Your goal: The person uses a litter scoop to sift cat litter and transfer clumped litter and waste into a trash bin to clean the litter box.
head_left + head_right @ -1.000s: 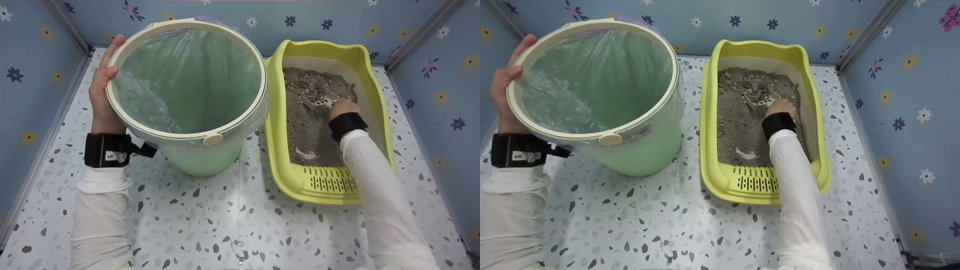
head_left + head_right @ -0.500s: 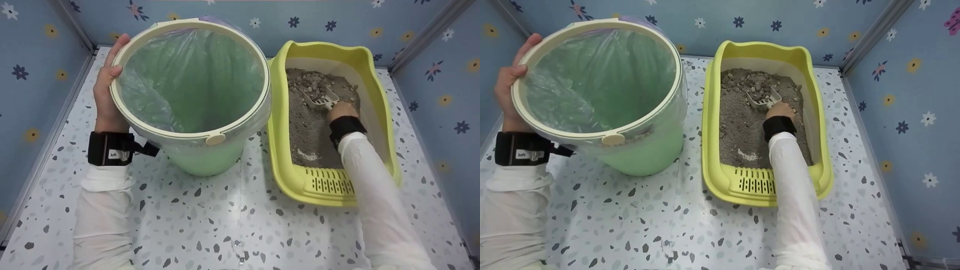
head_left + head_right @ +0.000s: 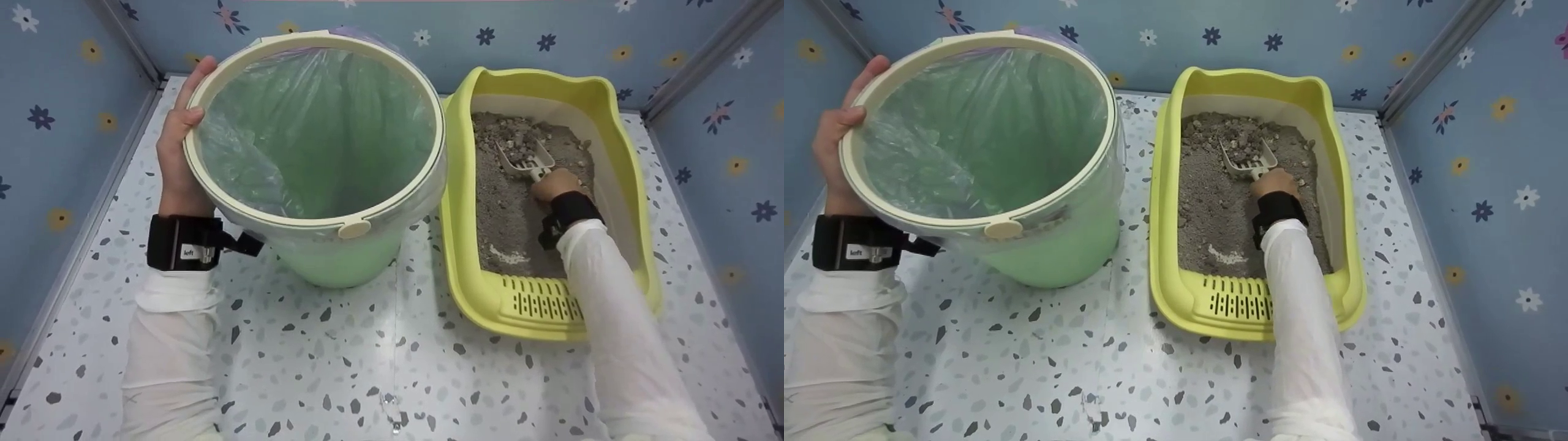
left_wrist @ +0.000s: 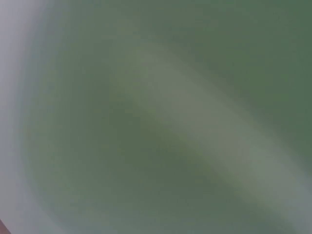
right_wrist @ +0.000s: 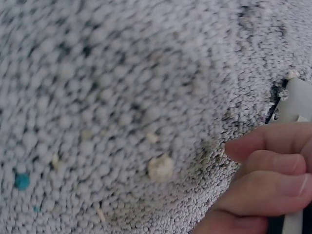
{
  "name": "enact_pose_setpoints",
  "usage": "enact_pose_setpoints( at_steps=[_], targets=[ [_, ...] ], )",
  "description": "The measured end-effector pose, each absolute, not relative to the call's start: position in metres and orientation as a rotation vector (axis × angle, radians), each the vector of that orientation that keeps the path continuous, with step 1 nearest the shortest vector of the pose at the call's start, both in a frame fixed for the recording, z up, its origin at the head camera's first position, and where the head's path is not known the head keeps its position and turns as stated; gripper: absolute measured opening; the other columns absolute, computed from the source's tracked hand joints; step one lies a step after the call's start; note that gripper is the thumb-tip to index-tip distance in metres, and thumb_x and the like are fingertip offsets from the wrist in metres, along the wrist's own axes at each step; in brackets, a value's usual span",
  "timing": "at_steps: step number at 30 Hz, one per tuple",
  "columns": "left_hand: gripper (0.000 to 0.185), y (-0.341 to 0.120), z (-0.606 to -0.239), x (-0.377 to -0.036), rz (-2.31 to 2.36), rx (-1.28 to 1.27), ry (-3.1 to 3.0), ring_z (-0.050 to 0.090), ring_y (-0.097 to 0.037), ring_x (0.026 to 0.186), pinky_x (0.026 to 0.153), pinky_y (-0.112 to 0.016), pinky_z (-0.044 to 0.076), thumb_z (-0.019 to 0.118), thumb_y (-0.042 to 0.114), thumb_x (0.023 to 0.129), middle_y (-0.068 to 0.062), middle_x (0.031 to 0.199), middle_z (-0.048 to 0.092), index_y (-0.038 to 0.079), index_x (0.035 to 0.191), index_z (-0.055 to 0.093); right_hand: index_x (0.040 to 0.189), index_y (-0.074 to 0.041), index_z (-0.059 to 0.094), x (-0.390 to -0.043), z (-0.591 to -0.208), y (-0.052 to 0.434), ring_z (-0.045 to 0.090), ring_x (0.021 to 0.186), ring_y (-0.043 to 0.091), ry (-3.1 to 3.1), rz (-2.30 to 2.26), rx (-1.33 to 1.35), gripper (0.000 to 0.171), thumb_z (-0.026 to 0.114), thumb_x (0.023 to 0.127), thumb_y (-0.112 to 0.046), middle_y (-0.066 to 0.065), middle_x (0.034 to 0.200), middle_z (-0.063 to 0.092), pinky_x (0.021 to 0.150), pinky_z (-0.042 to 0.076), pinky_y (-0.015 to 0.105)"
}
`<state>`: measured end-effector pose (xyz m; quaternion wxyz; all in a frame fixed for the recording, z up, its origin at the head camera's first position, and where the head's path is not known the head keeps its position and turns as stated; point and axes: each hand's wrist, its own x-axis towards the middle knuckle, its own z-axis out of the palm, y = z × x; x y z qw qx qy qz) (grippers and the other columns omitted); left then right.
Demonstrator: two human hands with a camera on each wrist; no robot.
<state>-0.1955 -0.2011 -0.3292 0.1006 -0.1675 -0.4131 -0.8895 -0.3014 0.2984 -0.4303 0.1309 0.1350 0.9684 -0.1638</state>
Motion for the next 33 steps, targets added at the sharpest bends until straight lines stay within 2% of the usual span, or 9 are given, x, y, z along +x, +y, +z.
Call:
enact_pose_setpoints(
  at_steps=[5,9,13,20,26,33],
  targets=[
    [0.056,-0.199,-0.329,-0.196,-2.687,-0.490,-1.145,0.027,-0.030,0.138,0.111,-0.036,0.027,0.018,0.003,0.093,-0.017,0.149,0.029,0.004,0.148,0.026,0.070,-0.003,0.052,-0.300,-0.431,0.300,0.047,0.054,0.021,2.824,-0.579,0.415,0.014,0.058,0.076,-0.014,0.007,0.065,0.048,0.047,0.039,0.027],
    [0.056,-0.200,-0.329,-0.195,-2.724,-0.481,-1.117,0.025,-0.029,0.139,0.111,-0.036,0.027,0.016,0.003,0.093,-0.016,0.150,0.028,0.005,0.148,0.026,0.067,-0.004,0.050,-0.298,-0.434,0.301,0.046,0.062,0.025,2.861,-0.588,0.406,0.016,0.055,0.077,-0.015,0.011,0.072,0.048,0.053,0.038,0.028],
    [0.056,-0.202,-0.329,-0.196,-2.748,-0.466,-1.097,0.026,-0.029,0.139,0.110,-0.037,0.028,0.018,0.003,0.093,-0.015,0.150,0.029,0.006,0.147,0.029,0.065,-0.005,0.049,-0.299,-0.437,0.299,0.046,0.065,0.027,2.898,-0.619,0.381,0.016,0.052,0.078,-0.014,0.013,0.075,0.048,0.053,0.036,0.028],
    [0.055,-0.204,-0.331,-0.197,-2.732,-0.467,-1.121,0.027,-0.028,0.138,0.110,-0.037,0.029,0.023,0.004,0.092,-0.014,0.150,0.030,0.006,0.147,0.030,0.080,0.000,0.052,-0.297,-0.439,0.290,0.047,0.070,0.026,2.889,-0.715,0.431,0.015,0.050,0.082,-0.014,0.012,0.079,0.049,0.057,0.039,0.029],
    [0.055,-0.203,-0.331,-0.196,-2.724,-0.463,-1.134,0.026,-0.028,0.139,0.111,-0.036,0.027,0.022,0.005,0.093,-0.014,0.150,0.029,0.006,0.147,0.029,0.084,0.004,0.054,-0.295,-0.439,0.287,0.047,0.069,0.026,2.931,-0.782,0.447,0.018,0.050,0.083,-0.014,0.013,0.079,0.049,0.056,0.038,0.029],
    [0.055,-0.202,-0.329,-0.195,-2.678,-0.465,-1.185,0.028,-0.027,0.138,0.111,-0.035,0.027,0.019,0.004,0.093,-0.014,0.150,0.029,0.006,0.147,0.028,0.070,-0.003,0.050,-0.294,-0.442,0.290,0.048,0.066,0.028,3.041,-0.786,0.405,0.017,0.052,0.083,-0.013,0.012,0.074,0.050,0.056,0.038,0.031]
  ],
)
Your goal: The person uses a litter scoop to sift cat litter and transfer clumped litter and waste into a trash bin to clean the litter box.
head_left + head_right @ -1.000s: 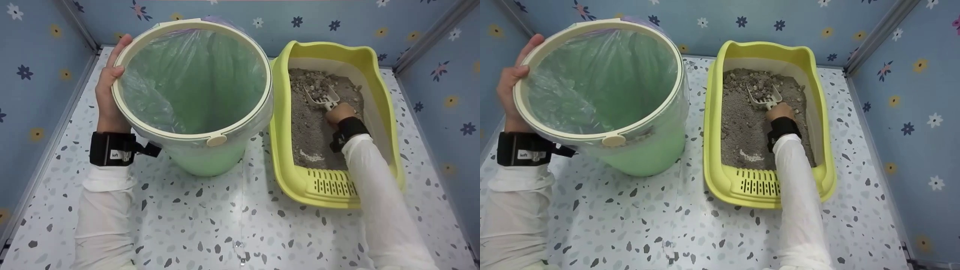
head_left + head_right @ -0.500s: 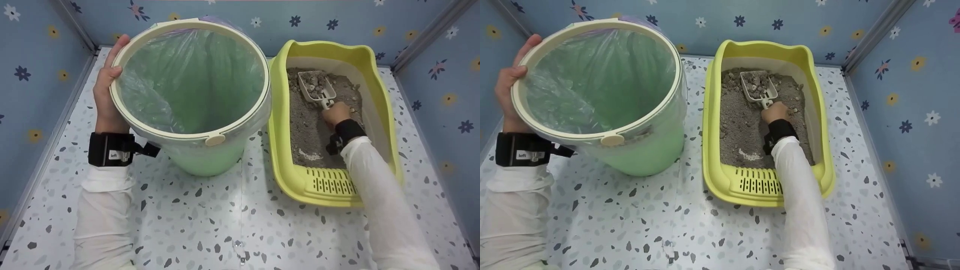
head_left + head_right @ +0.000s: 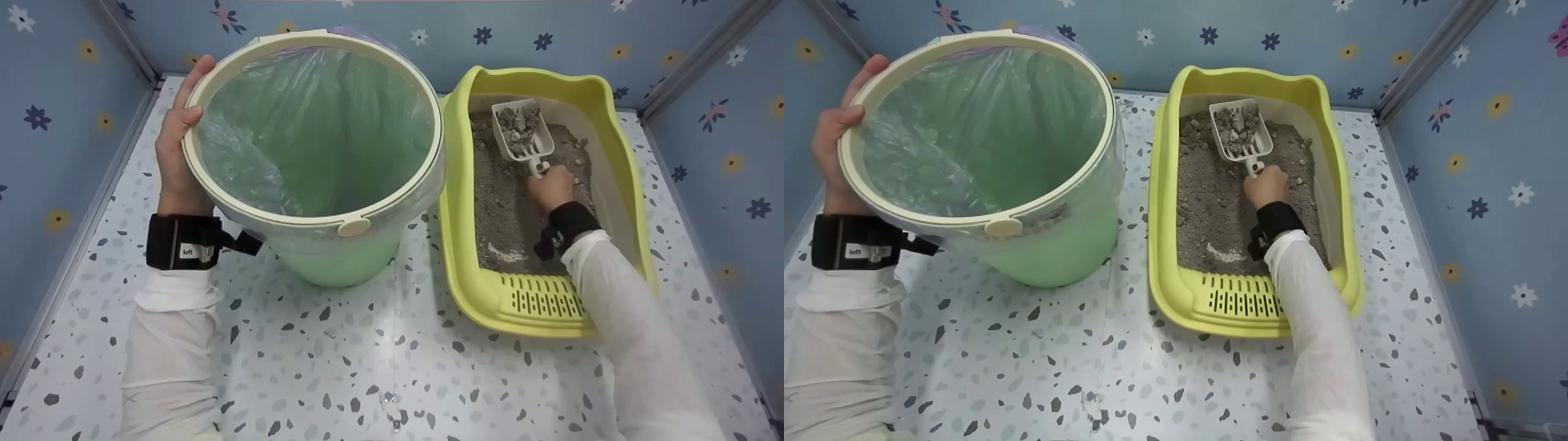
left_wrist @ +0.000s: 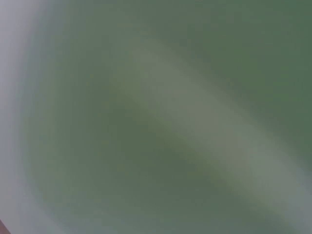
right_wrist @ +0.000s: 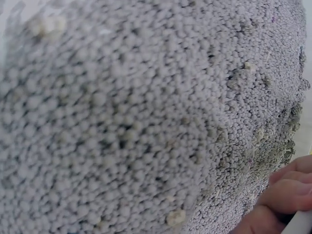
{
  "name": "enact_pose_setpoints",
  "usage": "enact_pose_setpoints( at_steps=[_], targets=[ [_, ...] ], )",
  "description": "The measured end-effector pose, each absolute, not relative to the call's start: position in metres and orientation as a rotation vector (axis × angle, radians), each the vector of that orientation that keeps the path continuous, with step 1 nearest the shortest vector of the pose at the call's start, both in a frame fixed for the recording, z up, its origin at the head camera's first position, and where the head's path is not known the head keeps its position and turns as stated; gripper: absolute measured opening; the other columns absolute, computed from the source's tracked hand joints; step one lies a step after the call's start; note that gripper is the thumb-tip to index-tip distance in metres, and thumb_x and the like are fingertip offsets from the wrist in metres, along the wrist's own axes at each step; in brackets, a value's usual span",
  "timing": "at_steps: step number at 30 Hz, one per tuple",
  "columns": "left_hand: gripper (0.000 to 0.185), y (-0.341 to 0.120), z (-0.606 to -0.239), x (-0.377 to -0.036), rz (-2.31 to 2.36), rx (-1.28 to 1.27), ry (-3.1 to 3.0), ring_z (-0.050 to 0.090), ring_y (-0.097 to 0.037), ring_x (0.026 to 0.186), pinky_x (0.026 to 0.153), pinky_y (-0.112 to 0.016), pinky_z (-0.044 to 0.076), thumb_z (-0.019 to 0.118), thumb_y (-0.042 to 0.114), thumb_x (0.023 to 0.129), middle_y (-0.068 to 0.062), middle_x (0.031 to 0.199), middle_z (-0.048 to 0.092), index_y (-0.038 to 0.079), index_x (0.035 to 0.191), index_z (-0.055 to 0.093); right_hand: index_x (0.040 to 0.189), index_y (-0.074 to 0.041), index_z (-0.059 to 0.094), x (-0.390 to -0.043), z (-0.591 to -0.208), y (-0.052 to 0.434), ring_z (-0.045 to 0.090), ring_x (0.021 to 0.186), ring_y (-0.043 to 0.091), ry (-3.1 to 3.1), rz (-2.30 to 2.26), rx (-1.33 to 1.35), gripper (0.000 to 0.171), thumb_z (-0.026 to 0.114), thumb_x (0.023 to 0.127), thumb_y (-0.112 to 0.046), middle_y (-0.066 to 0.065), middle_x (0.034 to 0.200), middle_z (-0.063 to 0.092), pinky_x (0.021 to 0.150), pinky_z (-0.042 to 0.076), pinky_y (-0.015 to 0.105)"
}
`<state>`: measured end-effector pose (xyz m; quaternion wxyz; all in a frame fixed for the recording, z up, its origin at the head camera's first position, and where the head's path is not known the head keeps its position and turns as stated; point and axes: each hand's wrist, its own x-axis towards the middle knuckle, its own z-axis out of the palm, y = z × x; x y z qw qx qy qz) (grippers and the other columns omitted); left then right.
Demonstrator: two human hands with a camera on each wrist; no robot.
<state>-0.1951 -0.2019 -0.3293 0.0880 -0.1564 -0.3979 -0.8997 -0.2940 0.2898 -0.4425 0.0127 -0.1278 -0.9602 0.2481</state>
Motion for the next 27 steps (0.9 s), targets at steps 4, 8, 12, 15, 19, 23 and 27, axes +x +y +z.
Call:
enact_pose_setpoints(
  at_steps=[4,8,12,15,19,23,27],
  targets=[
    [0.055,-0.2018,-0.3294,-0.1953,-2.647,-0.484,-1.210,0.029,-0.028,0.137,0.110,-0.035,0.028,0.021,0.005,0.093,-0.015,0.148,0.030,0.005,0.147,0.028,0.065,-0.006,0.046,-0.2928,-0.4441,0.2900,0.047,0.064,0.029,-2.937,0.781,-0.369,0.020,0.053,0.084,-0.011,0.012,0.071,0.048,0.058,0.040,0.036],
    [0.055,-0.2036,-0.3302,-0.1964,-2.702,-0.470,-1.154,0.028,-0.028,0.138,0.110,-0.035,0.029,0.021,0.004,0.093,-0.014,0.149,0.030,0.006,0.147,0.030,0.065,-0.006,0.046,-0.2929,-0.4450,0.2893,0.048,0.068,0.032,-2.885,0.784,-0.374,0.020,0.053,0.083,-0.011,0.014,0.073,0.050,0.065,0.043,0.045],
    [0.055,-0.2054,-0.3309,-0.1972,-2.766,-0.448,-1.088,0.026,-0.027,0.139,0.110,-0.036,0.029,0.021,0.003,0.093,-0.013,0.150,0.030,0.007,0.146,0.032,0.065,-0.007,0.045,-0.2933,-0.4447,0.2890,0.047,0.068,0.032,-2.832,0.786,-0.377,0.020,0.052,0.083,-0.011,0.013,0.072,0.049,0.067,0.043,0.045],
    [0.055,-0.2051,-0.3313,-0.1973,-2.763,-0.453,-1.091,0.026,-0.027,0.139,0.110,-0.036,0.030,0.020,0.003,0.093,-0.013,0.150,0.030,0.007,0.146,0.032,0.064,-0.007,0.042,-0.2938,-0.4442,0.2890,0.042,0.065,0.029,-2.791,0.801,-0.362,0.021,0.051,0.082,-0.010,0.009,0.067,0.045,0.062,0.039,0.040],
    [0.055,-0.2030,-0.3311,-0.1965,-2.694,-0.478,-1.173,0.028,-0.029,0.138,0.109,-0.035,0.030,0.021,0.005,0.093,-0.014,0.149,0.030,0.006,0.147,0.030,0.062,-0.008,0.039,-0.2939,-0.4430,0.2887,0.038,0.064,0.027,-2.729,0.837,-0.347,0.023,0.051,0.083,-0.008,0.004,0.061,0.038,0.061,0.035,0.035],
    [0.055,-0.2027,-0.3310,-0.1966,-2.696,-0.481,-1.170,0.028,-0.029,0.138,0.109,-0.036,0.030,0.021,0.005,0.093,-0.015,0.149,0.030,0.007,0.147,0.030,0.062,-0.008,0.039,-0.2929,-0.4402,0.2879,0.038,0.063,0.026,-2.696,0.841,-0.327,0.023,0.051,0.082,-0.008,0.000,0.057,0.035,0.062,0.035,0.035],
    [0.054,-0.2046,-0.3315,-0.1974,-2.740,-0.457,-1.116,0.028,-0.028,0.138,0.109,-0.036,0.030,0.025,0.005,0.092,-0.014,0.149,0.031,0.007,0.146,0.033,0.060,-0.010,0.039,-0.2910,-0.4360,0.2878,0.038,0.060,0.026,-2.725,0.824,-0.318,0.025,0.052,0.082,-0.009,-0.001,0.055,0.034,0.059,0.034,0.034]
  ],
)
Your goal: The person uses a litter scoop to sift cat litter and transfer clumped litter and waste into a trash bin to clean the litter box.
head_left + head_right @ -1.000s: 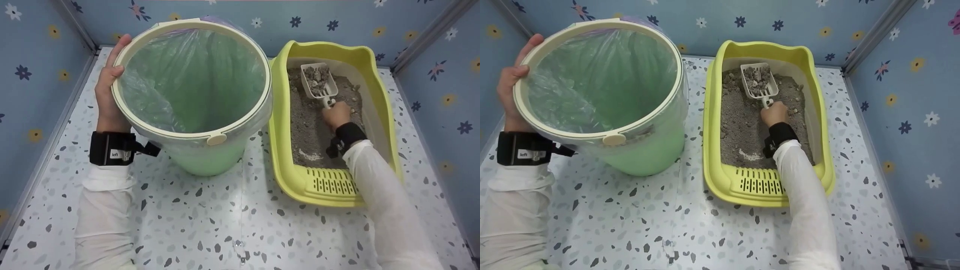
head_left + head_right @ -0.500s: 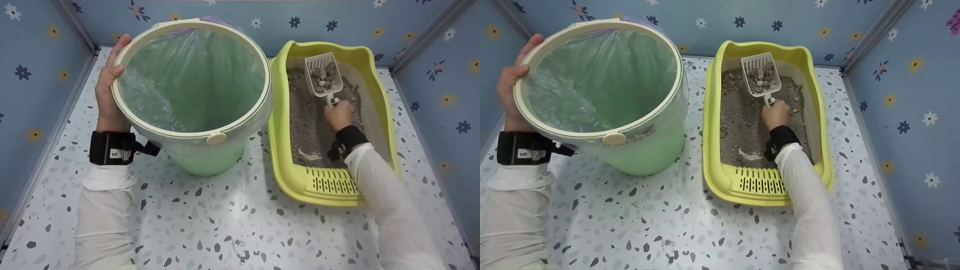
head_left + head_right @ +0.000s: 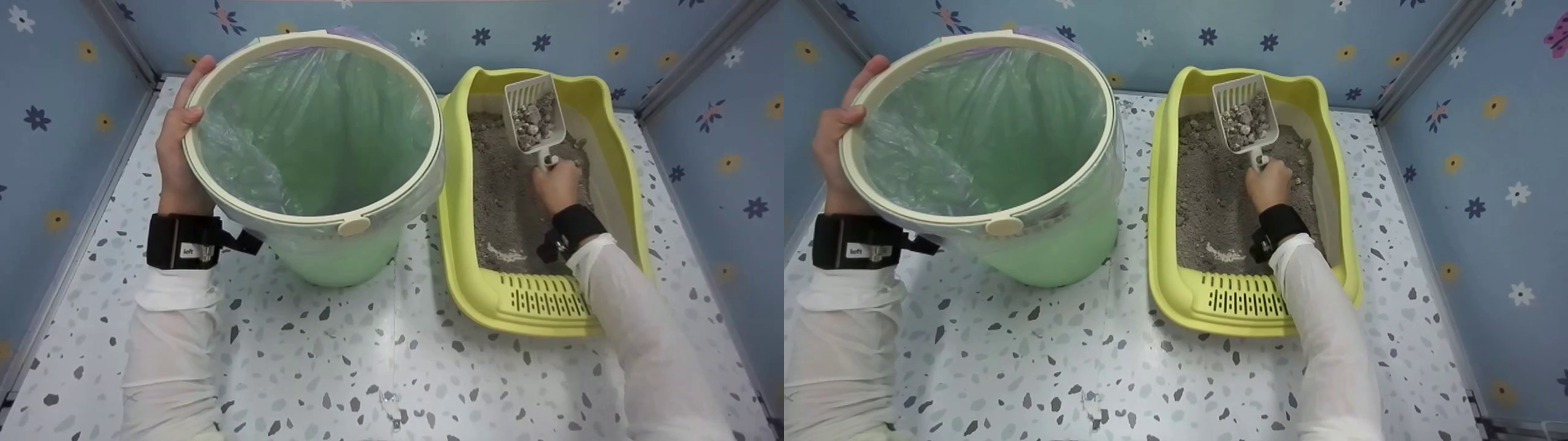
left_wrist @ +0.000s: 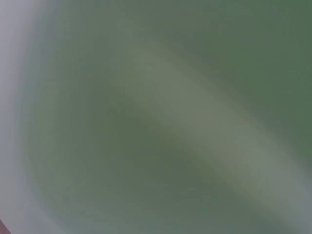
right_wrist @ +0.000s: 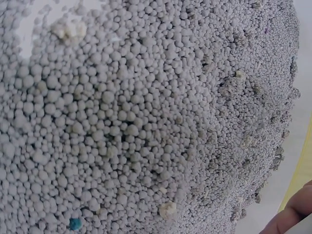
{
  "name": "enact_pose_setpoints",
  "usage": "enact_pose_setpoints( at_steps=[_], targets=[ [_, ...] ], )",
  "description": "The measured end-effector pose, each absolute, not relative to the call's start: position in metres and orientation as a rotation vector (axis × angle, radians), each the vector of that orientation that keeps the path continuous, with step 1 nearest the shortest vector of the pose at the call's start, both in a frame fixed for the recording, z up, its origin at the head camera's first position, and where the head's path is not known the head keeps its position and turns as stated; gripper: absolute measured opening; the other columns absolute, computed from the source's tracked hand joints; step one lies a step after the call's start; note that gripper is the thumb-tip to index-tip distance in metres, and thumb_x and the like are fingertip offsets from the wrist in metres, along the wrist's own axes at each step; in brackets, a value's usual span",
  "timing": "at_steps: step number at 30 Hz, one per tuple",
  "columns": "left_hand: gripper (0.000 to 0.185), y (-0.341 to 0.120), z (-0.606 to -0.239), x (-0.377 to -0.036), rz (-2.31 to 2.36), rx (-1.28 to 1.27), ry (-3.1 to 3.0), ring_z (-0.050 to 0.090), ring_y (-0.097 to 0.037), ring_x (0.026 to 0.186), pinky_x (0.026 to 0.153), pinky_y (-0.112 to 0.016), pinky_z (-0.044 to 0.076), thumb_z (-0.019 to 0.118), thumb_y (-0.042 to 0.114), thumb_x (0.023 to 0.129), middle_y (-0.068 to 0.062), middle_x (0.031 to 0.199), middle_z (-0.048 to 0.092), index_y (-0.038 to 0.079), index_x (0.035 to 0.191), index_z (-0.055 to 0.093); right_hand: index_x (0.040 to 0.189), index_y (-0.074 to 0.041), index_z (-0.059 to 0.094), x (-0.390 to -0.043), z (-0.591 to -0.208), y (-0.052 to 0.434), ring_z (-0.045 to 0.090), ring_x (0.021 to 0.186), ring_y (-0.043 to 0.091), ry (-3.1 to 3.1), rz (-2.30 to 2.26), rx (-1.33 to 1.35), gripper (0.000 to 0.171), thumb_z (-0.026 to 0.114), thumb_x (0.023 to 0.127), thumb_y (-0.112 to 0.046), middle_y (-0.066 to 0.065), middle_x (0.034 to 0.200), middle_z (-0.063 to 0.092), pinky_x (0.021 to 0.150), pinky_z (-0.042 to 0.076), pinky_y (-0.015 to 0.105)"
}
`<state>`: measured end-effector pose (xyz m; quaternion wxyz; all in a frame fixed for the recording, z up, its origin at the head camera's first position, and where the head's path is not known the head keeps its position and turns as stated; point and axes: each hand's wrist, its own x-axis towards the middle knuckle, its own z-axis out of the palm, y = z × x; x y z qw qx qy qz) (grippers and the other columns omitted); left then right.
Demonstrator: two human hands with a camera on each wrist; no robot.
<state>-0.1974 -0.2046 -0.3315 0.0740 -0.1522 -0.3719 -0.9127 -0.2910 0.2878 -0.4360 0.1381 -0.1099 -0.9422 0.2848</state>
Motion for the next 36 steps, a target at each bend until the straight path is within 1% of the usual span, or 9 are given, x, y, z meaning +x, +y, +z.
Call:
enact_pose_setpoints(
  at_steps=[5,11,16,19,23,27,31,34,36],
  targets=[
    [0.055,-0.205,-0.331,-0.198,-2.743,-0.441,-1.110,0.028,-0.027,0.138,0.110,-0.036,0.028,0.032,0.006,0.090,-0.013,0.149,0.031,0.007,0.145,0.035,0.059,-0.011,0.040,-0.289,-0.430,0.290,0.040,0.058,0.025,-2.791,0.800,-0.312,0.027,0.052,0.083,-0.012,0.000,0.055,0.037,0.055,0.034,0.033],
    [0.055,-0.204,-0.331,-0.198,-2.718,-0.456,-1.133,0.028,-0.028,0.138,0.110,-0.036,0.029,0.029,0.006,0.091,-0.014,0.148,0.031,0.006,0.145,0.033,0.058,-0.010,0.043,-0.285,-0.422,0.295,0.045,0.059,0.028,-2.830,0.702,-0.224,0.026,0.054,0.081,-0.012,0.005,0.058,0.043,0.057,0.038,0.039],
    [0.055,-0.205,-0.332,-0.197,-2.714,-0.465,-1.138,0.028,-0.028,0.137,0.110,-0.036,0.030,0.029,0.006,0.091,-0.014,0.148,0.031,0.006,0.146,0.033,0.064,-0.005,0.048,-0.281,-0.416,0.299,0.053,0.060,0.032,-2.874,0.548,-0.122,0.018,0.054,0.080,-0.012,0.020,0.069,0.057,0.053,0.040,0.045],
    [0.054,-0.205,-0.332,-0.197,-2.736,-0.464,-1.113,0.028,-0.029,0.138,0.109,-0.036,0.031,0.025,0.005,0.092,-0.015,0.148,0.031,0.006,0.146,0.033,0.063,-0.004,0.048,-0.278,-0.414,0.301,0.054,0.060,0.035,-2.883,0.492,-0.061,0.018,0.052,0.080,-0.010,0.025,0.072,0.059,0.053,0.040,0.049],
    [0.054,-0.206,-0.331,-0.198,-2.769,-0.442,-1.072,0.029,-0.028,0.137,0.109,-0.036,0.031,0.021,0.003,0.093,-0.014,0.149,0.031,0.007,0.145,0.035,0.063,-0.001,0.050,-0.272,-0.414,0.303,0.055,0.059,0.039,-2.872,0.420,0.016,0.019,0.053,0.080,-0.009,0.026,0.068,0.059,0.052,0.040,0.052],
    [0.054,-0.206,-0.331,-0.198,-2.764,-0.433,-1.075,0.030,-0.028,0.136,0.108,-0.036,0.032,0.022,0.003,0.092,-0.014,0.148,0.033,0.007,0.144,0.036,0.069,0.002,0.056,-0.265,-0.413,0.304,0.056,0.061,0.042,-2.894,0.329,0.072,0.016,0.056,0.080,-0.009,0.027,0.070,0.060,0.054,0.041,0.053],
    [0.054,-0.204,-0.331,-0.197,-2.710,-0.475,-1.136,0.029,-0.029,0.138,0.109,-0.036,0.030,0.021,0.004,0.093,-0.015,0.149,0.031,0.006,0.147,0.030,0.073,0.004,0.058,-0.259,-0.411,0.304,0.057,0.062,0.044,-2.937,0.253,0.120,0.013,0.056,0.079,-0.008,0.028,0.073,0.062,0.054,0.041,0.055],
    [0.055,-0.202,-0.331,-0.196,-2.659,-0.506,-1.190,0.027,-0.029,0.138,0.111,-0.036,0.028,0.020,0.006,0.094,-0.016,0.149,0.029,0.005,0.148,0.026,0.072,0.003,0.058,-0.257,-0.410,0.304,0.058,0.063,0.045,-2.970,0.220,0.139,0.014,0.057,0.079,-0.010,0.028,0.072,0.062,0.053,0.041,0.056],
    [0.055,-0.201,-0.331,-0.196,-2.662,-0.504,-1.183,0.027,-0.029,0.138,0.111,-0.035,0.028,0.020,0.006,0.094,-0.016,0.149,0.030,0.005,0.148,0.026,0.070,0.002,0.057,-0.256,-0.410,0.304,0.058,0.062,0.045,-2.987,0.210,0.156,0.017,0.058,0.080,-0.012,0.027,0.070,0.061,0.052,0.041,0.056]
  ],
)
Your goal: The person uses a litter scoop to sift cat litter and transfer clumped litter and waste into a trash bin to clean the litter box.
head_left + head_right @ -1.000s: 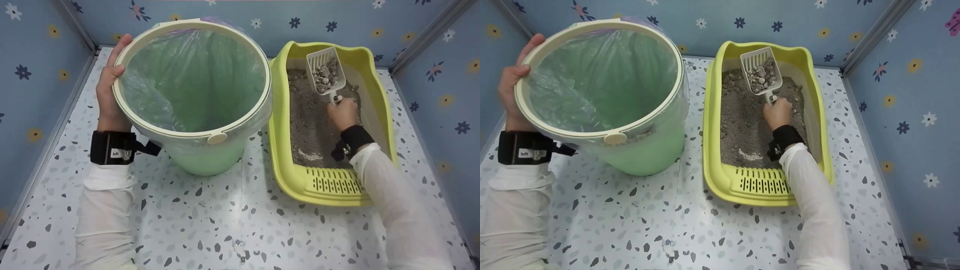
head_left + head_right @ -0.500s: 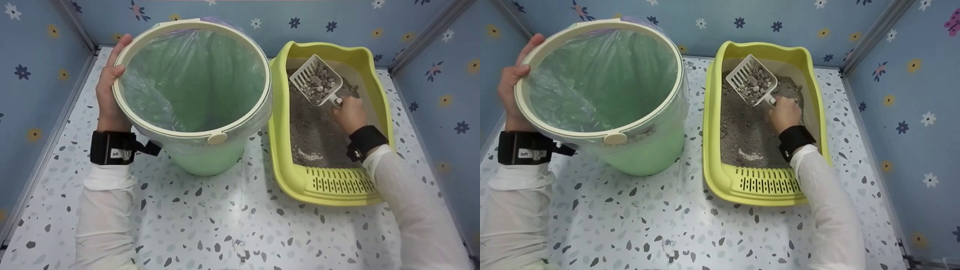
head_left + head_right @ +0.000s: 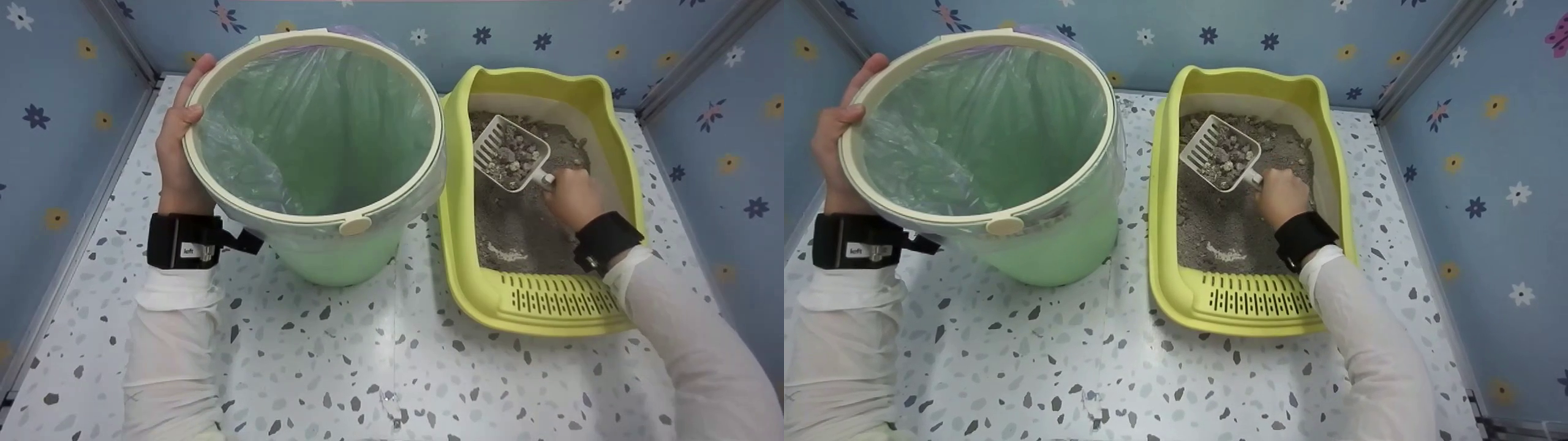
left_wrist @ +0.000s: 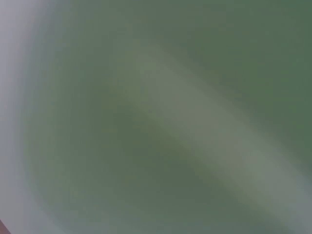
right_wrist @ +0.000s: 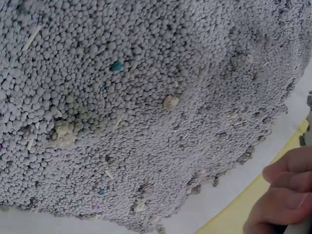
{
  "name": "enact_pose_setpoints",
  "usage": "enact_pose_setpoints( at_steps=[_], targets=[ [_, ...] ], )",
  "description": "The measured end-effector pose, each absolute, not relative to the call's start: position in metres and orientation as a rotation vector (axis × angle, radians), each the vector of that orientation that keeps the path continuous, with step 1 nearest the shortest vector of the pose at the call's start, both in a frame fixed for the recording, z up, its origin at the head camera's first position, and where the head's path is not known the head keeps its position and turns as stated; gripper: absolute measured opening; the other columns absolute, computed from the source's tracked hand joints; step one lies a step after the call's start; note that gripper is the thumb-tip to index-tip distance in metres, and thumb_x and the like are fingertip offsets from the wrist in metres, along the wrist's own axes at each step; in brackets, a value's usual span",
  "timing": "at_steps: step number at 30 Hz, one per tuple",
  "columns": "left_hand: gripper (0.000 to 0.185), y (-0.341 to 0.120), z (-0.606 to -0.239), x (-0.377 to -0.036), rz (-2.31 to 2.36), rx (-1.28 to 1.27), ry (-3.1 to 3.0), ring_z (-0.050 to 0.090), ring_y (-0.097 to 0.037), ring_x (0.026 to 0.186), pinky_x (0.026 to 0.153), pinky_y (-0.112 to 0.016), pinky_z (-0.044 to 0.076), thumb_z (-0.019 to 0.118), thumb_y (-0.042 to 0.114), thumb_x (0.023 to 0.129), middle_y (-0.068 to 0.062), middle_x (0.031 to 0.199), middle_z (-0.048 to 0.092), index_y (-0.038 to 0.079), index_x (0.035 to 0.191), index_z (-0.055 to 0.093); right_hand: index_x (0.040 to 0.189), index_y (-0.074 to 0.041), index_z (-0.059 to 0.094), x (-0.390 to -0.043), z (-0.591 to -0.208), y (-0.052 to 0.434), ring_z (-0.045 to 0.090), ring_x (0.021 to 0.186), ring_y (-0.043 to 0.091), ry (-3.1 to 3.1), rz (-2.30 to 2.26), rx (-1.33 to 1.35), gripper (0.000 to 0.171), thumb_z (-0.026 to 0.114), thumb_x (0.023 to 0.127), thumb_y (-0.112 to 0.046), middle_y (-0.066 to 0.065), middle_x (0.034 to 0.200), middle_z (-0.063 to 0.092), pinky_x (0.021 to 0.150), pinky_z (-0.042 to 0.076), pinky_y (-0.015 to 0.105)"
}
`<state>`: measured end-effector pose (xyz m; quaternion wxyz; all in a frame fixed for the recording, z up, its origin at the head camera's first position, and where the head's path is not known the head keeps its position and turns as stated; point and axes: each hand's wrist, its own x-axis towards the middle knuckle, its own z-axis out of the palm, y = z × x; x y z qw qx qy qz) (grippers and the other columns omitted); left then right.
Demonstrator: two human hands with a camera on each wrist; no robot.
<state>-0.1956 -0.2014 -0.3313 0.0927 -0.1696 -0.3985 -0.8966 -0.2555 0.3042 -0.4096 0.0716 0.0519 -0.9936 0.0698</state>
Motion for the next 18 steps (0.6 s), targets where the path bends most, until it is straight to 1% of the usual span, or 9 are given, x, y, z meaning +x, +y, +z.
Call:
enact_pose_setpoints(
  at_steps=[5,9,13,18],
  targets=[
    [0.054,-0.203,-0.326,-0.203,-2.716,-0.475,-1.141,0.027,-0.030,0.138,0.109,-0.036,0.031,0.019,0.004,0.094,-0.016,0.149,0.030,0.005,0.147,0.029,0.063,-0.002,0.051,-0.256,-0.404,0.305,0.055,0.054,0.040,-3.026,0.201,0.183,0.023,0.058,0.081,-0.015,0.023,0.062,0.057,0.048,0.042,0.053],
    [0.055,-0.205,-0.325,-0.204,-2.784,-0.457,-1.059,0.027,-0.029,0.139,0.108,-0.036,0.032,0.018,0.003,0.093,-0.015,0.150,0.030,0.006,0.147,0.031,0.059,-0.007,0.044,-0.255,-0.402,0.308,0.049,0.049,0.032,-3.082,0.259,0.187,0.024,0.057,0.078,-0.012,0.015,0.057,0.051,0.044,0.040,0.044],
    [0.055,-0.205,-0.326,-0.204,-2.789,-0.450,-1.059,0.027,-0.028,0.139,0.108,-0.036,0.032,0.018,0.003,0.093,-0.015,0.150,0.030,0.007,0.146,0.031,0.060,-0.009,0.043,-0.253,-0.397,0.311,0.043,0.047,0.023,-3.199,0.362,0.148,0.022,0.056,0.078,-0.012,0.008,0.057,0.046,0.040,0.036,0.034],
    [0.054,-0.206,-0.326,-0.205,-2.814,-0.428,-1.029,0.028,-0.028,0.138,0.108,-0.036,0.033,0.019,0.003,0.093,-0.014,0.149,0.031,0.007,0.146,0.033,0.066,-0.007,0.047,-0.252,-0.392,0.315,0.040,0.046,0.016,-3.345,0.499,0.097,0.019,0.058,0.079,-0.014,0.003,0.059,0.045,0.040,0.035,0.030]
  ],
)
